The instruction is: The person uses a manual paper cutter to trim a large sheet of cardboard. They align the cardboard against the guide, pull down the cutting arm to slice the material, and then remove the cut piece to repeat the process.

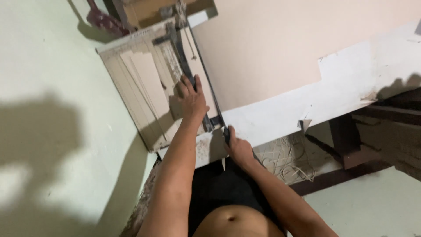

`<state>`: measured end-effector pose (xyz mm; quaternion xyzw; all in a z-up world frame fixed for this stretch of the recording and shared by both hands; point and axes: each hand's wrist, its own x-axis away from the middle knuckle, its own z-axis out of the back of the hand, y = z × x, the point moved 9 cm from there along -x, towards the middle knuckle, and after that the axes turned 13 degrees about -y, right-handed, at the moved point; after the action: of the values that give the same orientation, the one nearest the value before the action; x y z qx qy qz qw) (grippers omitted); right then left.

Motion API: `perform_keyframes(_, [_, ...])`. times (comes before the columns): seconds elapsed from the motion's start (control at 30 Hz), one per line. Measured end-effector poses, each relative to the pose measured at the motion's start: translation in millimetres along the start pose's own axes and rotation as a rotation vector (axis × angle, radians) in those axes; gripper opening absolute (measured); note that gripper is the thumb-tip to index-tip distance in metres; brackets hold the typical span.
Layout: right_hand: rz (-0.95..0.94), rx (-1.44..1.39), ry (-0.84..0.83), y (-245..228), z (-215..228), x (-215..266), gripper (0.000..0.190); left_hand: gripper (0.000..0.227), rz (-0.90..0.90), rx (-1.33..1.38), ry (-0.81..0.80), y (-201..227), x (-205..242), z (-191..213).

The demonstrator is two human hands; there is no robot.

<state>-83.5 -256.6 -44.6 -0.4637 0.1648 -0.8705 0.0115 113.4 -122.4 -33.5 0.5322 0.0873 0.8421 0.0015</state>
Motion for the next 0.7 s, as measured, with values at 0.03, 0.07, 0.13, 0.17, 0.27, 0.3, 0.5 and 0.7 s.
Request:
perform_keyframes(0.03, [0.003,-0.001,-0.005,-10,23,21,0.078,0.119,0.005,0.001,-0.003,-1,2,-3])
perform_keyframes(0.07, [0.018,-0.161,-0.047,-18,44,41,0.076,0.118,0.026,-0.027,0.046,-1,5,0])
perform_keyframes(0.13, [0.018,-0.32,-0.072,-31,97,78,0.075,0.117,0.026,-0.058,0.104,-2,-5,-5])
perform_keyframes(0.17, [0.016,-0.511,-0.124,-37,122,97,0.078,0.09,-0.078,-0.275,0.212,7,-9,-7])
perform_keyframes(0.27, [0.012,-0.801,-0.195,-27,139,107,0.074,0.032,-0.375,-0.524,0.286,44,14,-18])
perform_keyframes(0.3, [0.01,-0.897,-0.222,-20,134,100,0.068,0.022,-0.563,-0.551,0.242,62,30,-24])
perform_keyframes(0.5, [-0.081,-1.641,0.13,106,75,-37,0.111,0.013,-0.603,-0.797,0.086,18,33,-76])
perform_keyframes(0.7, [-0.043,-1.842,0.27,92,85,-9,0.032,0.03,-0.382,-0.563,0.052,-76,64,-13])
